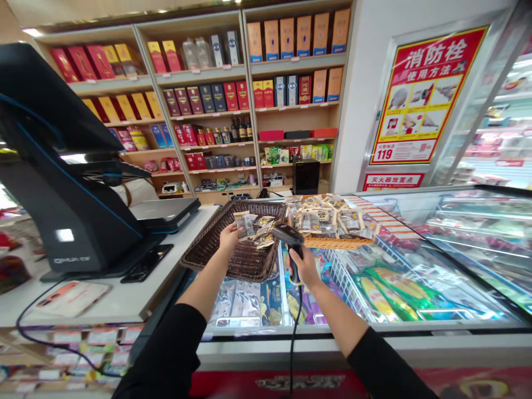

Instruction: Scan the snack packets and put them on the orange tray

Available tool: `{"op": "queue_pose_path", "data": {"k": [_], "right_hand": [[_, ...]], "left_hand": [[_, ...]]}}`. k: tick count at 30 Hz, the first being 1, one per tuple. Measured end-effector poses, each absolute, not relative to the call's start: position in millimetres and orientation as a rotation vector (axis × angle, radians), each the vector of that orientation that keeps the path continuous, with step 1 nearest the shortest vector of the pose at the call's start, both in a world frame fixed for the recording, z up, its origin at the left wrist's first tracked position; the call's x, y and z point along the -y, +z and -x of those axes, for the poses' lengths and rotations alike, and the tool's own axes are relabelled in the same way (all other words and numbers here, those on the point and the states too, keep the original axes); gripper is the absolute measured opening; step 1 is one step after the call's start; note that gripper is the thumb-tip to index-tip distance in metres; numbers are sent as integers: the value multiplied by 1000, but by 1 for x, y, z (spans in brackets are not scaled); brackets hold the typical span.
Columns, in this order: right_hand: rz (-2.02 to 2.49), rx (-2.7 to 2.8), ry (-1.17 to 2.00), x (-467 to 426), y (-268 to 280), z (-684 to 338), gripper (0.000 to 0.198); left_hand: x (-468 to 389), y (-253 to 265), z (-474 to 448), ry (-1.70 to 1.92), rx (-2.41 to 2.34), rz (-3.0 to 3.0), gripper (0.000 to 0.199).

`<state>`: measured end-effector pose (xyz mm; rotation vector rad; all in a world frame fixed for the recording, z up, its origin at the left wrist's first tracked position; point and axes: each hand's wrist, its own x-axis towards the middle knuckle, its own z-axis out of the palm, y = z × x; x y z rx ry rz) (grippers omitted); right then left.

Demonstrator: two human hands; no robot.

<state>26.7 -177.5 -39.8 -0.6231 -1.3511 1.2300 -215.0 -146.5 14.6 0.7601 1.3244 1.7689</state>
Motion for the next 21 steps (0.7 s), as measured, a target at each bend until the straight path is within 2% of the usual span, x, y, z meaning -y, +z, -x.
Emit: {"op": "queue_pose_path", "data": {"k": [5,10,14,17,21], "right_hand": [[587,727,1111,151,-31,-40,38],[609,518,1012,137,-31,-51,40],[586,435,1012,133,-33,-53,43],[590,394,1028,133,-32,-52,43],[567,441,1045,141,-27,-46,38]], "left_hand": [[129,47,172,1754,-1242,-903,28],[83,75,75,1574,-1331,-1130,17],[53,78,24,1495,-1692,-1404,32],[49,79,27,1356,-1889,-1691,40],[66,80,85,1203,-2097,-1865,34]]}}
